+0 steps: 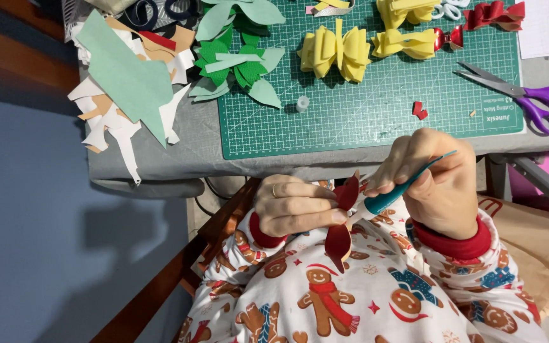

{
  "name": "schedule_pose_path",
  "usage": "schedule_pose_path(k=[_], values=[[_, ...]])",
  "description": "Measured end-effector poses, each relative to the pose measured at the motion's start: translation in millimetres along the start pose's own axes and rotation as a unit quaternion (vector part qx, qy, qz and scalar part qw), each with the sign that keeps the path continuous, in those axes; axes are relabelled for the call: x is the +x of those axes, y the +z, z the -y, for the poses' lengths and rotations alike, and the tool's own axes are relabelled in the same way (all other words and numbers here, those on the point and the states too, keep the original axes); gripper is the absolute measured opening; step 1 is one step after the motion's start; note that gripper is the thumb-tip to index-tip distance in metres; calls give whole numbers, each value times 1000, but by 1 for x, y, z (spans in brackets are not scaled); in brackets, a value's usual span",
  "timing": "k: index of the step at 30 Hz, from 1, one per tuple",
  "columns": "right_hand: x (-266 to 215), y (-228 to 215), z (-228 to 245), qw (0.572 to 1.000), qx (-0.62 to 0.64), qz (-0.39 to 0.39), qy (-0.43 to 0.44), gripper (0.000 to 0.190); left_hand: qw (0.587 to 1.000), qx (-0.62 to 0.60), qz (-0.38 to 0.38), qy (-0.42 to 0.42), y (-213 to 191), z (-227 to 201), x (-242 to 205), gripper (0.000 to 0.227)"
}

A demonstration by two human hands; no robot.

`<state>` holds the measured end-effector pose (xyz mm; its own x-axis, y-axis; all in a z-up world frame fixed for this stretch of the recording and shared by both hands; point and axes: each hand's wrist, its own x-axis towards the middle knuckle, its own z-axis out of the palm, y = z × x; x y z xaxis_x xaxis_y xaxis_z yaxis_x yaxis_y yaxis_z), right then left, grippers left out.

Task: Assembling and gluing leather pieces to create decorative bows on a cutting mat.

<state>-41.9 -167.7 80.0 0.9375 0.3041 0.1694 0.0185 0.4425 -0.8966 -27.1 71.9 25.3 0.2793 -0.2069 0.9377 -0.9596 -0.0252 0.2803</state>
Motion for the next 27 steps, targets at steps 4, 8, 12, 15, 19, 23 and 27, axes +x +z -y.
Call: schedule_pose_path(k=[4,8,12,15,19,23,27], values=[[-1,0,2,1000,-22,3,-2,38,1000,-6,9,-17,-2,-5,2,34],[-1,1,3,1000,-11,4,-6,37,999,3,30,-33,-5,-9,3,35],[-1,1,3,1000,-9,5,-8,35,1000,5,14,-15,-2,-7,1,35],[-2,2,4,1000,-12,2,-10,37,1000,0,18,-16,-4,-8,5,36],[-1,3,5,1000,-10,0,-8,34,999,1,33,-27,-6,-11,11,36],[-1,3,5,1000,-21,0,-13,37,999,-21,24,-18,-2,-7,4,36],[-3,1,6,1000,-19,-7,-8,38,1000,-9,23,-19,-2,-9,8,36]])
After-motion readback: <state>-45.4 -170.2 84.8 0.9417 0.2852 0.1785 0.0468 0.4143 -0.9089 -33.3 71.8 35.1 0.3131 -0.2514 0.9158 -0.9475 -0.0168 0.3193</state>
